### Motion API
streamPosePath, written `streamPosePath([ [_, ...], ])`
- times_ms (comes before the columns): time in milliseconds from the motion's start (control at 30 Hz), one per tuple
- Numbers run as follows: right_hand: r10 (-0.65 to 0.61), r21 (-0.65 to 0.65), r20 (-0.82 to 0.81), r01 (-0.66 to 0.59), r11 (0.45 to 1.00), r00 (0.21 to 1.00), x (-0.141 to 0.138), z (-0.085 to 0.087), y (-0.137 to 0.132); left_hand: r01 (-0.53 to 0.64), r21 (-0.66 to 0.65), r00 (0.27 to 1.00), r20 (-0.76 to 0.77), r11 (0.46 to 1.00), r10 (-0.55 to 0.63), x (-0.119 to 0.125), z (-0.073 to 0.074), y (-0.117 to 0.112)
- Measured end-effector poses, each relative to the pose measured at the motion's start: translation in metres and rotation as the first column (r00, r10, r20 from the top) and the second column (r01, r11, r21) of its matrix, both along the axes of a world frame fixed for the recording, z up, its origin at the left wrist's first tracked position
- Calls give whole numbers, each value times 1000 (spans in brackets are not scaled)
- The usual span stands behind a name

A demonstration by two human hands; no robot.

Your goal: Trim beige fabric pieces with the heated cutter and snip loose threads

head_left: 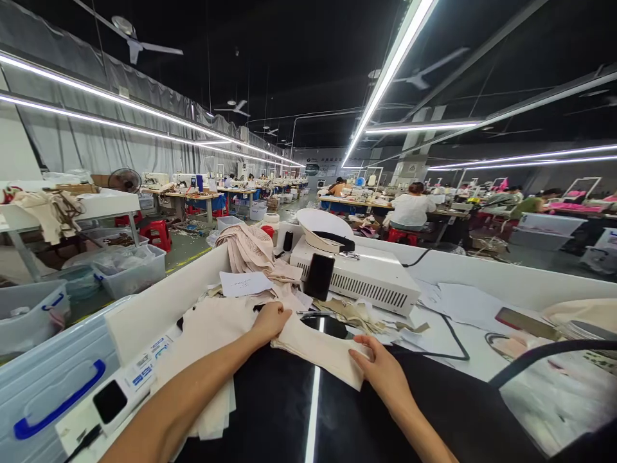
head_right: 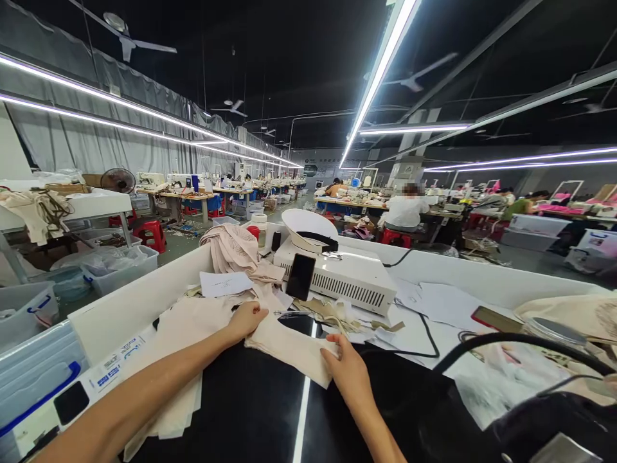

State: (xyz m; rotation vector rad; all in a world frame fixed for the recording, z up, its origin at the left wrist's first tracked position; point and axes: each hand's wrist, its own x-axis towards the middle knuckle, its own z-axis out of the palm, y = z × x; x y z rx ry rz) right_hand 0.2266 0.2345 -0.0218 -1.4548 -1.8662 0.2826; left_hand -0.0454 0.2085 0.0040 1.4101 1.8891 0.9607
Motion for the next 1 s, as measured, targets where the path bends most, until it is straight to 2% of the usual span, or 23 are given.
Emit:
streamPosePath([
  [100,43,22,61,-44,999,997,-3,-9,1,-18,-6,1000,-13,1000,18,-3,-7,1],
  [200,48,104,130,-61,993,990,-5,-13,-5,-32,0,999,-18,1000,32,-5,-9,2],
  [300,61,189,199,-99,977,978,-10,-15,-15,-50,34,998,-39,998,51,-6,-5,-1],
  [400,122,235,261,-186,954,958,-19,-19,-24,-53,136,992,-103,989,68,-4,5,-11],
  [467,166,248,298,-245,937,940,-24,-24,-28,8,214,985,-171,977,30,-1,12,-19],
  [533,192,256,327,-283,924,925,-27,-31,-28,129,243,966,-251,961,-66,2,16,-26],
  [633,183,268,351,-286,920,918,-27,-43,-25,303,192,909,-351,933,-223,4,13,-33],
  [700,165,278,359,-274,921,919,-25,-50,-23,348,131,879,-390,928,-274,2,7,-36],
  [833,139,292,375,-259,921,917,-23,-59,-21,344,7,854,-418,939,-310,-7,-7,-38],
  [1000,120,303,383,-247,920,916,-23,-64,-21,309,-59,849,-433,949,-303,-11,-13,-37],
])
